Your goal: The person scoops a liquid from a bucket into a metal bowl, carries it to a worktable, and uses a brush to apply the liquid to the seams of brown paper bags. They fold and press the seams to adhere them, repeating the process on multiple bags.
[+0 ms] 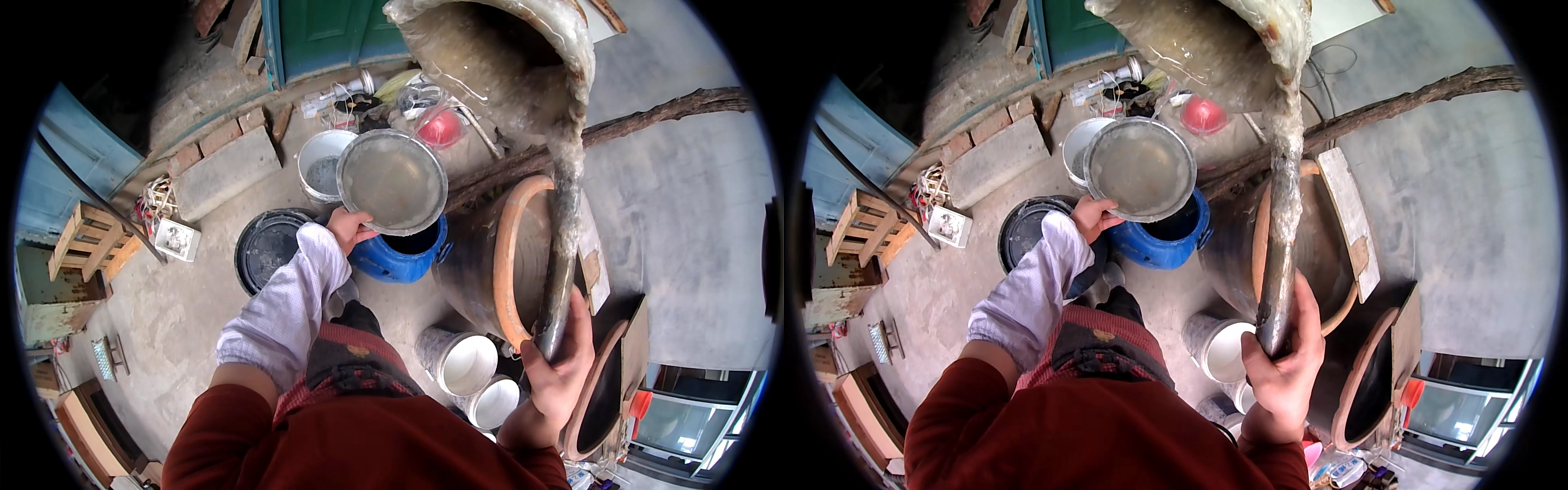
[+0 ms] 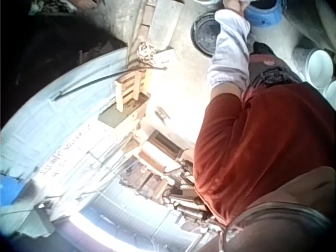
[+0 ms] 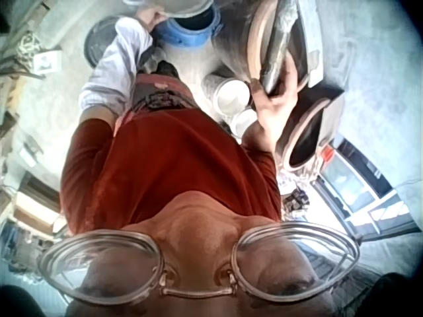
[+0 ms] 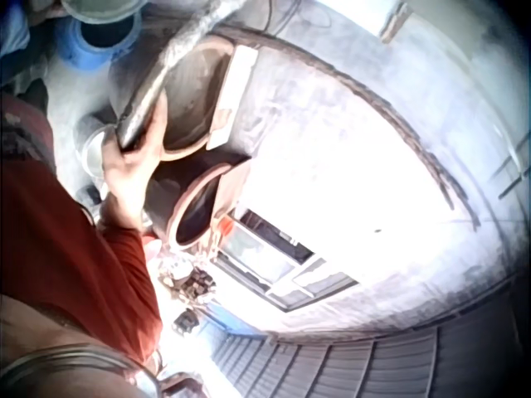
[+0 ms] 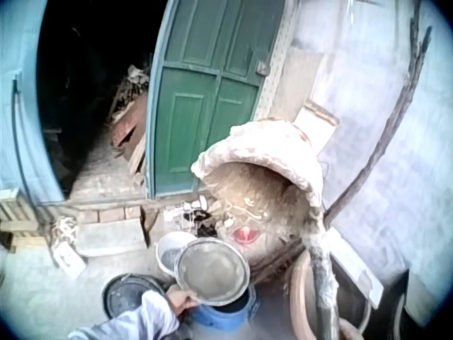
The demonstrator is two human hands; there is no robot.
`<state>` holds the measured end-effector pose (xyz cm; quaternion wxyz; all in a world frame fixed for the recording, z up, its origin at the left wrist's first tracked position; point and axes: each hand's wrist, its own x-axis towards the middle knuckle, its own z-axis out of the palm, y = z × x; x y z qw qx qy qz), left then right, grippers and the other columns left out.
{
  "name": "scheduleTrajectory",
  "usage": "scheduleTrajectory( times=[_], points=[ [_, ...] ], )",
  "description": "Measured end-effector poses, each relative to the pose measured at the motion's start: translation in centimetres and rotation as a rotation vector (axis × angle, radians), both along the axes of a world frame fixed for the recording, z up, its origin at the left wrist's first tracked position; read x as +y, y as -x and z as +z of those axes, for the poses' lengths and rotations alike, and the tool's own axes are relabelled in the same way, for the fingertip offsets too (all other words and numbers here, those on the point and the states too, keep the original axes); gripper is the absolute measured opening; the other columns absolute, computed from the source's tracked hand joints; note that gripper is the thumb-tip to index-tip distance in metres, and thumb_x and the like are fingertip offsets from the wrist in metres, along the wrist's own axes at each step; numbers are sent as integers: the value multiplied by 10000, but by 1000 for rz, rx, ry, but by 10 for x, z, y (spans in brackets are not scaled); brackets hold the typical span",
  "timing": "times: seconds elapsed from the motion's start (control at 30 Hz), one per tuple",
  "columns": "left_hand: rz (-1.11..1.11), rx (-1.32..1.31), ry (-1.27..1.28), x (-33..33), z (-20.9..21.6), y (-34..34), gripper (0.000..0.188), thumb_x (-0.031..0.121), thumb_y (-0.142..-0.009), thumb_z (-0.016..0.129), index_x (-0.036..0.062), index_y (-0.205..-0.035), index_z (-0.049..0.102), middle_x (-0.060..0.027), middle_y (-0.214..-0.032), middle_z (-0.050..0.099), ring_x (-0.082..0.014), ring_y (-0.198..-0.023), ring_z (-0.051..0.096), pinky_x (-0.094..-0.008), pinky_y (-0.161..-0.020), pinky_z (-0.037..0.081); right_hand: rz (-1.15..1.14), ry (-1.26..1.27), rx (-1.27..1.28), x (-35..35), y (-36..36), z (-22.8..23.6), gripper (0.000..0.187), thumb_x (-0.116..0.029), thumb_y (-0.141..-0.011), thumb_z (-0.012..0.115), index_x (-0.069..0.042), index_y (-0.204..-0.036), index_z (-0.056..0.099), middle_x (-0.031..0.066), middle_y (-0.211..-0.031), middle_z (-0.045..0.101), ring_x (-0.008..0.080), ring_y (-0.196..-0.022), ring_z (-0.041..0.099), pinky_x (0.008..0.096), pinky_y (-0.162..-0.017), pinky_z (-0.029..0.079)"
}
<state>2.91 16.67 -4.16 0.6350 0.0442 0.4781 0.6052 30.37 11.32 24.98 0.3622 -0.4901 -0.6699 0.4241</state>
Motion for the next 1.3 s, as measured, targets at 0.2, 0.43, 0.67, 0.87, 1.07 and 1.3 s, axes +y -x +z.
scheduleTrajectory(
  times=[0.2,0.43,0.67,0.87,1.07,1.3],
  points=[
    [-2,6,6,2,-1,-1,357,4,-828,541,-38,-1181,505,-171,-1059,627,-274,-908,653,-393,-799,558,-1,-58,-6,1,0,-2,743,108,-632,569,42,-1345,373,73,-1130,569,89,-934,524,197,-819,389],
    [-4,7,1,2,3,1,350,-1,-824,542,-37,-1170,512,-165,-1041,636,-271,-895,657,-391,-795,561,2,-74,-44,0,-1,-3,739,99,-631,578,37,-1341,384,73,-1110,588,98,-940,536,207,-825,401],
    [0,8,-8,2,1,2,343,-6,-825,540,-40,-1165,516,-166,-1036,637,-268,-889,657,-393,-796,559,-11,-102,-80,0,1,-2,741,95,-627,582,31,-1339,389,72,-1097,590,98,-930,538,206,-825,400],
    [-2,24,-4,3,3,4,362,-16,-816,532,-57,-1174,511,-177,-1048,632,-276,-890,657,-384,-781,563,-40,-100,-58,0,6,-1,737,104,-623,578,28,-1334,398,73,-1100,588,101,-935,539,209,-827,403],
    [1,21,-1,3,0,7,361,-18,-817,532,-70,-1173,508,-190,-1054,625,-281,-894,655,-382,-770,567,-25,-85,-42,2,4,-8,735,101,-623,581,24,-1332,402,71,-1100,587,99,-924,535,211,-813,408],
    [25,40,22,0,2,11,357,-14,-820,532,-54,-1175,515,-185,-1041,630,-275,-880,656,-383,-761,567,12,91,-7,5,2,-16,748,140,-614,564,26,-1334,398,72,-1116,587,114,-931,549,213,-795,414]
  ],
)
